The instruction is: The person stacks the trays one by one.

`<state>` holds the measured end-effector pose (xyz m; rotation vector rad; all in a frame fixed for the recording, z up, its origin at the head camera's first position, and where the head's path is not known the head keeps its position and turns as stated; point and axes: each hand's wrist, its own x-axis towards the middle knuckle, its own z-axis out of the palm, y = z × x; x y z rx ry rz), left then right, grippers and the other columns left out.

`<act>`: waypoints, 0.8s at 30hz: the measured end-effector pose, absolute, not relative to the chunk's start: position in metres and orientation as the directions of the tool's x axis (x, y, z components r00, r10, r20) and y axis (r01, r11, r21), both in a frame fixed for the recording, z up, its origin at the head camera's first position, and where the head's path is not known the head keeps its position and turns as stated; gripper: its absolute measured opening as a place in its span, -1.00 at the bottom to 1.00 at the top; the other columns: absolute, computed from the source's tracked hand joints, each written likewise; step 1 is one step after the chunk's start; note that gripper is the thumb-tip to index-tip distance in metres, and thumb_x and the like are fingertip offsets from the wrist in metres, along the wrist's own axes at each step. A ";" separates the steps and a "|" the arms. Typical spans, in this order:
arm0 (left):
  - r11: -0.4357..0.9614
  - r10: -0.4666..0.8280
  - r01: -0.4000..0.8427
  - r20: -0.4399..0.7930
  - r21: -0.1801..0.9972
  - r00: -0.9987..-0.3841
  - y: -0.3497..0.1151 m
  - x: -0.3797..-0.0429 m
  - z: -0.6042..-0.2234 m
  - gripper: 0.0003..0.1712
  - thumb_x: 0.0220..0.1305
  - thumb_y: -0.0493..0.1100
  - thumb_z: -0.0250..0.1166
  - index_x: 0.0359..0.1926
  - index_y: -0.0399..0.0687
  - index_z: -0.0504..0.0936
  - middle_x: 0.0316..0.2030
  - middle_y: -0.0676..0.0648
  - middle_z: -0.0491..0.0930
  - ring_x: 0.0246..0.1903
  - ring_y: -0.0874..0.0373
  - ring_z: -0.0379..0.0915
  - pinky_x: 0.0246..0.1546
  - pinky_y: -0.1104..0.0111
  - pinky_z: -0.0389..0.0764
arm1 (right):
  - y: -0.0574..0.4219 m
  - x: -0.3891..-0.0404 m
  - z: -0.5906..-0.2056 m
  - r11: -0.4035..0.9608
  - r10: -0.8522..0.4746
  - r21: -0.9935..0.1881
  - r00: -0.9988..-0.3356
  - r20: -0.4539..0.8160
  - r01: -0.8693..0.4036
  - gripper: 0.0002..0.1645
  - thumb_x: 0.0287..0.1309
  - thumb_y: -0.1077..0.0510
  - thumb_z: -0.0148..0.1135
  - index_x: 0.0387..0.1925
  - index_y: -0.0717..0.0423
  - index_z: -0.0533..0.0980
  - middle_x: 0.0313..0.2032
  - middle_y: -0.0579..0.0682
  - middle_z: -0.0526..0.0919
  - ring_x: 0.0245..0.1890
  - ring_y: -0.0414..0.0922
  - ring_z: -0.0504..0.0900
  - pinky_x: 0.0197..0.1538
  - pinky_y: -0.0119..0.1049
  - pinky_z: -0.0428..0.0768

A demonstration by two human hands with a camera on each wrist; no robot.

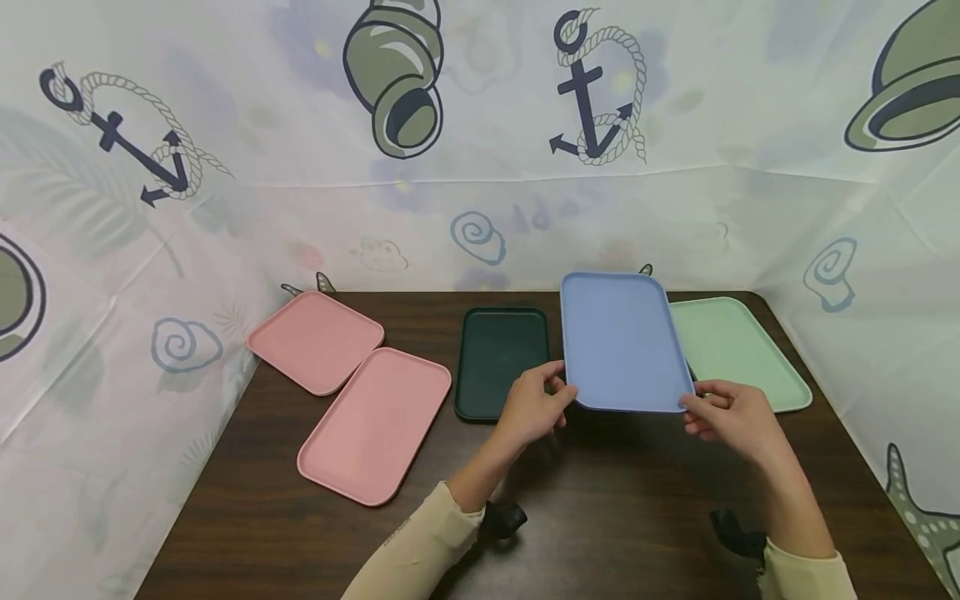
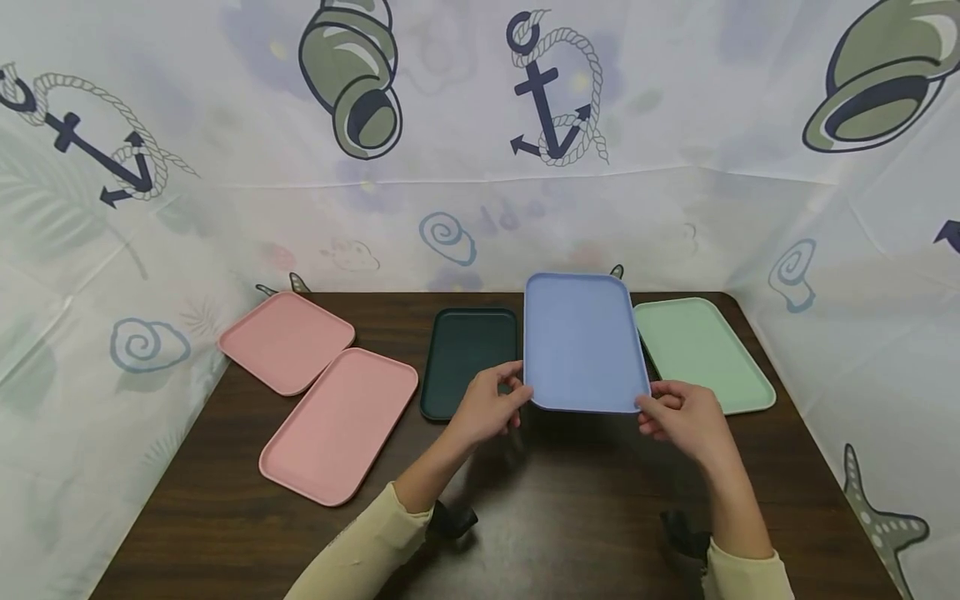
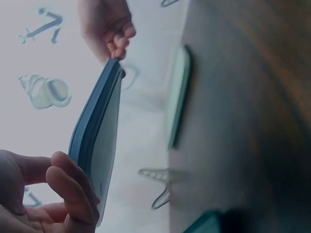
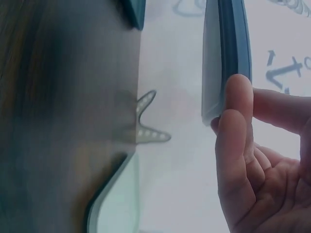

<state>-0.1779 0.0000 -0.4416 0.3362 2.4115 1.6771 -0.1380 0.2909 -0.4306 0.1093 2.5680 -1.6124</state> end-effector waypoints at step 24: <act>0.370 0.209 0.029 -0.053 0.929 -0.976 -0.106 -0.188 -0.432 -0.43 0.34 -0.23 0.24 0.33 -0.26 0.40 -0.32 -0.08 0.53 -0.66 -0.12 0.47 -0.73 0.36 0.38 | 0.196 -0.172 -0.430 0.301 -0.080 -0.953 -0.996 -0.046 0.020 -0.55 0.20 0.21 0.35 -0.04 0.52 0.51 -0.39 0.24 0.72 -0.49 -0.02 0.73 -0.35 -0.19 0.68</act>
